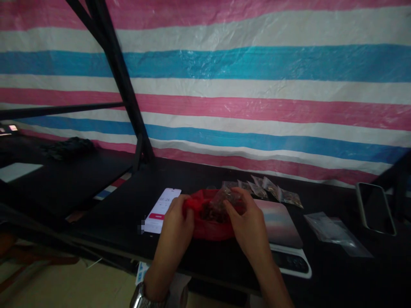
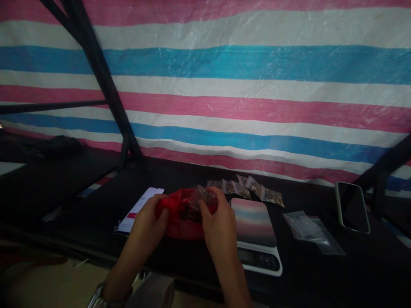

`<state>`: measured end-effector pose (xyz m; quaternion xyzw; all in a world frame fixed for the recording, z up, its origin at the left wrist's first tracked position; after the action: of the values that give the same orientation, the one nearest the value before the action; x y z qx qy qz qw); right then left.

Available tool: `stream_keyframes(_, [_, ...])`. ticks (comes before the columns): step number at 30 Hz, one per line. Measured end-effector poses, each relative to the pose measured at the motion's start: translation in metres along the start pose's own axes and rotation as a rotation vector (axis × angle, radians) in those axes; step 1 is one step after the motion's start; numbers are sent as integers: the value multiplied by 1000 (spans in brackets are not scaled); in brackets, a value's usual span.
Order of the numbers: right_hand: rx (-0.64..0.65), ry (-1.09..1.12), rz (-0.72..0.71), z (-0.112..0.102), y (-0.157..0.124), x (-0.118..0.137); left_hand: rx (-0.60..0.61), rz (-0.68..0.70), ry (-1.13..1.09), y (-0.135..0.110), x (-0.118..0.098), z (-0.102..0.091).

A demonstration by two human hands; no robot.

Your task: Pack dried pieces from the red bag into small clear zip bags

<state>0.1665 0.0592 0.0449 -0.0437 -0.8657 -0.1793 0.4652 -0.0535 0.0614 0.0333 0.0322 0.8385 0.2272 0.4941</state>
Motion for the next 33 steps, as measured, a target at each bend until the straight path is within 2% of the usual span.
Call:
stream_keyframes(5, [53, -2, -21, 7, -3, 12, -40, -92, -174, -1, -1, -4])
stream_keyframes(7, [29, 9, -29, 7, -4, 16, -36, -97, -232, -2, 2, -2])
stream_keyframes(10, [88, 23, -30, 15, -5, 19, -46, -134, -299, -2, 10, 1])
stream_keyframes(15, [63, 92, -56, 18, -4, 14, -18, -197, -400, -2, 16, 5])
stream_keyframes(19, [83, 211, -10, 25, -1, 1, -25, -226, -424, -2, 20, 5])
stream_keyframes(22, [63, 268, -3, 25, -1, -2, -12, -207, -432, -2, 22, 6])
stream_keyframes(26, [91, 102, -21, 21, 0, 2, -8, -112, -399, -2, 18, 5])
stream_keyframes(29, [49, -1, -72, 12, 0, 9, 7, -43, -358, -1, 13, 4])
stream_keyframes(33, [38, -4, -52, 8, 0, 9, 5, -59, -339, 0, 13, 2])
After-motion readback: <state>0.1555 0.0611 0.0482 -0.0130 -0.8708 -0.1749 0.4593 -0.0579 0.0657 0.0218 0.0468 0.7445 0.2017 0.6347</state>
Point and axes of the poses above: each hand's wrist, its own y-axis towards the middle knuckle, its own z-axis out of the palm, x = y × z, the point moved 8 cm from there along y, towards the middle knuckle, and after that the axes turned 10 degrees about -y, right-handed, at the moved point
